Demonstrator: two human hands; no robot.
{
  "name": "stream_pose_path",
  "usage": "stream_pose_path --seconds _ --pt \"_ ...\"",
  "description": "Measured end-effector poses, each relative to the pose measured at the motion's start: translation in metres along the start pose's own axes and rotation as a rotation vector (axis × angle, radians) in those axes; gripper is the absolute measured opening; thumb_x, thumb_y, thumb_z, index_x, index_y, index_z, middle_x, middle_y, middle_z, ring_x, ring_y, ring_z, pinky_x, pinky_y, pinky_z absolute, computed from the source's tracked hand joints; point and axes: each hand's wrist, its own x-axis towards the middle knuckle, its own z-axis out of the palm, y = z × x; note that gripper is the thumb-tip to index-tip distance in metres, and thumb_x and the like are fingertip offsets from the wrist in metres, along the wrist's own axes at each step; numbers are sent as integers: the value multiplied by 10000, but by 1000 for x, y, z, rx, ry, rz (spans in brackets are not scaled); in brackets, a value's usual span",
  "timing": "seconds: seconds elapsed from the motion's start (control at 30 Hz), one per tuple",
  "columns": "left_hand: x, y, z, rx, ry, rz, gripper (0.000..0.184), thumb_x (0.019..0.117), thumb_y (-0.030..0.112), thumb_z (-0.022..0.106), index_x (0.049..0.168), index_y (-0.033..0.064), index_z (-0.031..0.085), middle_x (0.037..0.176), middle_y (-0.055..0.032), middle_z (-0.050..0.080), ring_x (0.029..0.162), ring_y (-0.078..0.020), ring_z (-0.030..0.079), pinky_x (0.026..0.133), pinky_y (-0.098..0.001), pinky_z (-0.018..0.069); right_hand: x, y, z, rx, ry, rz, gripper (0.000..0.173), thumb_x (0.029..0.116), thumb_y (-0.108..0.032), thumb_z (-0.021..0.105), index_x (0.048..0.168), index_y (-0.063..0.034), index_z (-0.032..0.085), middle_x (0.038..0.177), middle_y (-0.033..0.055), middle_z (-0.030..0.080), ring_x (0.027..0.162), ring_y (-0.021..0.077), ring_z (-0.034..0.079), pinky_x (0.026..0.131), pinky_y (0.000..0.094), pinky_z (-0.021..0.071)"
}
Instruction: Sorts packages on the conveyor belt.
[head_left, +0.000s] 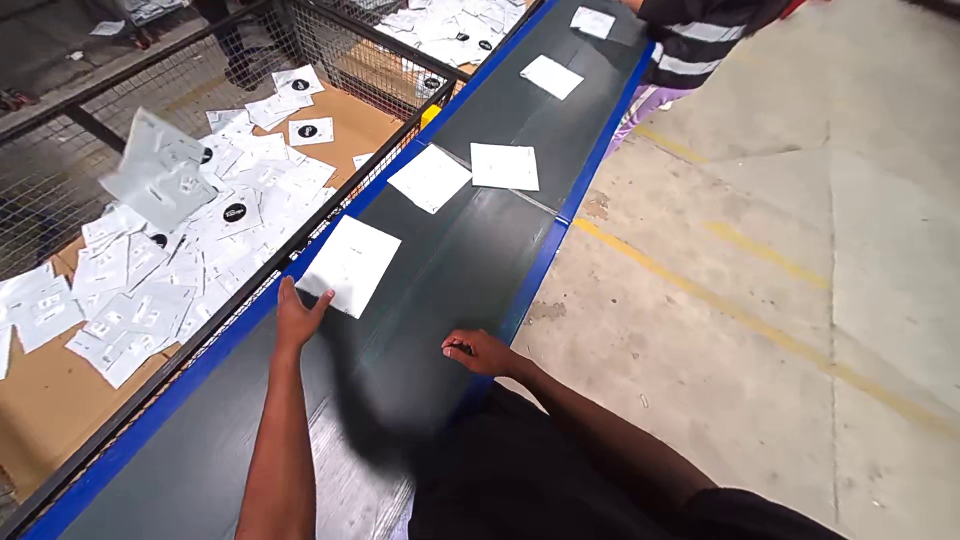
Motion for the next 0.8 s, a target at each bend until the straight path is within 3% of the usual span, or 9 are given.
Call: stream_pose_path --seconds 0.13,0.23,0.3,0.4,0.5,0.57,0.63,0.73,0.8 --pt "7 -26 29 245 -34 11 984 890 589 674 1548 -63 340 1623 -377 153 1517 -535 151 1226 -654 180 -4 -1 -2 -38 -4 7 313 1064 -356 536 1164 -105 694 966 42 722 857 133 686 821 390 573" --pt "-7 -34 17 367 -153 -90 879 919 517 695 1549 -8 379 1601 -384 215 1499 -558 180 1195 -719 127 -6 1 -7 -42 23 2 314 1067 -351 529 1169 -102 690 961 42 722 852 137 685 821 396 567" --pt "-21 -38 -1 389 -150 -143 965 845 512 785 1546 -12 379 1549 -386 322 1453 -566 281 1180 -731 161 -6 6 -10 -35 39 -2 309 1066 -343 532 1163 -97 692 952 39 722 843 124 683 813 373 570" --pt "-43 -58 -25 357 -185 -311 1221 661 553 916 1549 -40 324 1534 -399 310 1434 -582 280 1131 -760 229 -3 11 -14 -39 26 -3 303 1063 -347 534 1158 -104 688 930 29 711 809 112 668 781 354 566" --pt "-64 -91 -44 259 -224 -343 1094 666 489 936 1459 -68 429 1463 -368 431 1382 -519 406 1100 -731 319 6 11 -21 -55 37 -36 293 1056 -349 548 1148 -108 687 938 20 713 813 100 671 780 338 571" --pt "-77 -95 -60 129 -242 -265 842 750 312 919 1388 -49 503 1295 -321 590 1217 -445 589 1041 -658 453 13 10 -29 -84 82 -30 306 1044 -365 571 1162 -109 691 1016 36 718 895 117 682 846 343 578" --pt "-80 -84 -75 36 -290 -164 618 798 200 880 1289 -20 576 1118 -255 680 1030 -375 684 934 -628 532 25 10 -46 -155 164 -2 337 1027 -384 591 1185 -102 688 1092 80 692 976 173 665 899 373 562" --pt "-70 -59 -95 -30 -406 4 417 784 197 870 1110 40 664 921 -124 713 835 -238 701 792 -519 585 60 16 -80 -282 282 34 392 1003 -393 618 1258 -99 658 1264 124 645 1144 230 637 959 404 554" --pt "-53 -38 -100 -56 -493 92 371 769 221 870 1062 80 693 887 -61 726 800 -168 703 769 -437 601 91 23 -104 -323 342 53 497 958 -364 682 1347 -63 611 1400 165 586 1316 272 563 1102 438 485"
